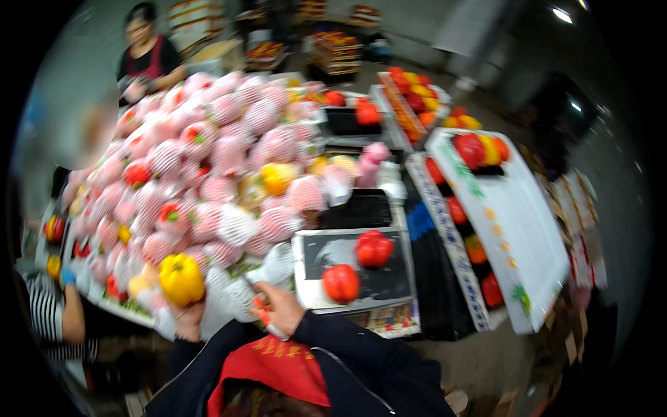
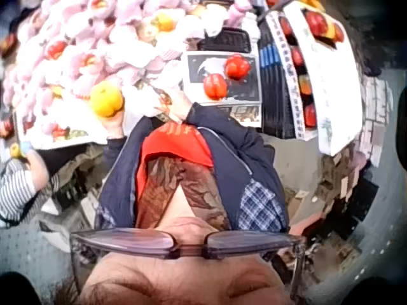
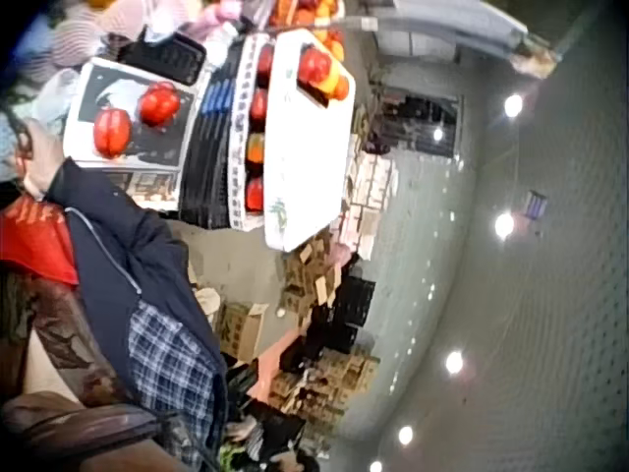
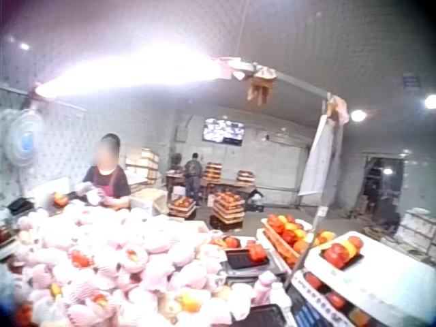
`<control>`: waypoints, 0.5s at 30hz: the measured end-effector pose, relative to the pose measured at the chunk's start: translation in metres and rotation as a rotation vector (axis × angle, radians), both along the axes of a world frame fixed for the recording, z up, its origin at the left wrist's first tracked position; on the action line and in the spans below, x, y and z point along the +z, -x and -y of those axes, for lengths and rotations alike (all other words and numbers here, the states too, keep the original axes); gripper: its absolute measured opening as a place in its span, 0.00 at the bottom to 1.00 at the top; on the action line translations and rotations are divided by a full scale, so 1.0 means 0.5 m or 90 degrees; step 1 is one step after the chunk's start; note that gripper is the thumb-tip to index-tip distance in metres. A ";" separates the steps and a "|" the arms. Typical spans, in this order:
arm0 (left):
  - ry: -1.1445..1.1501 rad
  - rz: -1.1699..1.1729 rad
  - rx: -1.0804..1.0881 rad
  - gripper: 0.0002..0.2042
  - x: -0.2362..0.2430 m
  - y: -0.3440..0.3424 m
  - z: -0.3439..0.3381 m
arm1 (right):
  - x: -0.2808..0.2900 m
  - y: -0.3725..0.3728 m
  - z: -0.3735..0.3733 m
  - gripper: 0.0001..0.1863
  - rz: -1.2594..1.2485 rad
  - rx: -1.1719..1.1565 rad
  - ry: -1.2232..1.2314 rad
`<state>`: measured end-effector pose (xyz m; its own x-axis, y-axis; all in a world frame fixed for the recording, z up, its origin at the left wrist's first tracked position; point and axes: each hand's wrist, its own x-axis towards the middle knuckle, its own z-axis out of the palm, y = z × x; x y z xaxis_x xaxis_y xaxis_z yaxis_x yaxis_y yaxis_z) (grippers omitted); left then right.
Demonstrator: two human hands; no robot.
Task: The person trims the stems off red and yellow bell peppers using scissors and places them into a black plastic tray. The person repeats this process for several peppers, arranging them in the tray.
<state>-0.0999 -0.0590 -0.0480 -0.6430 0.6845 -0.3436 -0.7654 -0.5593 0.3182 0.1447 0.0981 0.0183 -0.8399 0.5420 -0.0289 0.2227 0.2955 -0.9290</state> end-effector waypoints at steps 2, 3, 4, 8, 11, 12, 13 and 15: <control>-0.005 0.025 -0.025 0.34 0.041 -0.031 -0.025 | 0.018 -0.015 -0.002 0.31 0.027 0.008 -0.060; -0.008 0.030 -0.047 0.34 0.065 -0.045 -0.042 | 0.022 -0.019 -0.004 0.31 0.035 0.004 -0.106; -0.017 0.036 -0.067 0.34 0.080 -0.053 -0.051 | 0.024 -0.021 -0.001 0.31 0.019 0.006 -0.137; -0.096 0.035 -0.145 0.36 0.082 -0.067 -0.053 | 0.031 -0.024 0.007 0.30 0.010 0.020 -0.196; -0.073 0.034 -0.149 0.37 0.082 -0.073 -0.049 | 0.031 -0.016 0.005 0.29 0.026 0.047 -0.202; -0.087 0.039 -0.151 0.36 0.074 -0.072 -0.049 | 0.032 -0.016 0.003 0.28 0.017 0.045 -0.204; -0.096 0.035 -0.154 0.35 0.071 -0.072 -0.049 | 0.035 -0.015 0.002 0.28 0.026 0.048 -0.214; -0.111 0.025 -0.162 0.32 0.068 -0.072 -0.047 | 0.042 -0.013 0.000 0.27 0.042 0.050 -0.233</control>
<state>-0.0640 -0.0356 -0.0142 -0.4315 0.8728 -0.2279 -0.8980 -0.3915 0.2010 0.1510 0.0979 0.0393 -0.8819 0.4610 0.0990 0.2423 0.6233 -0.7435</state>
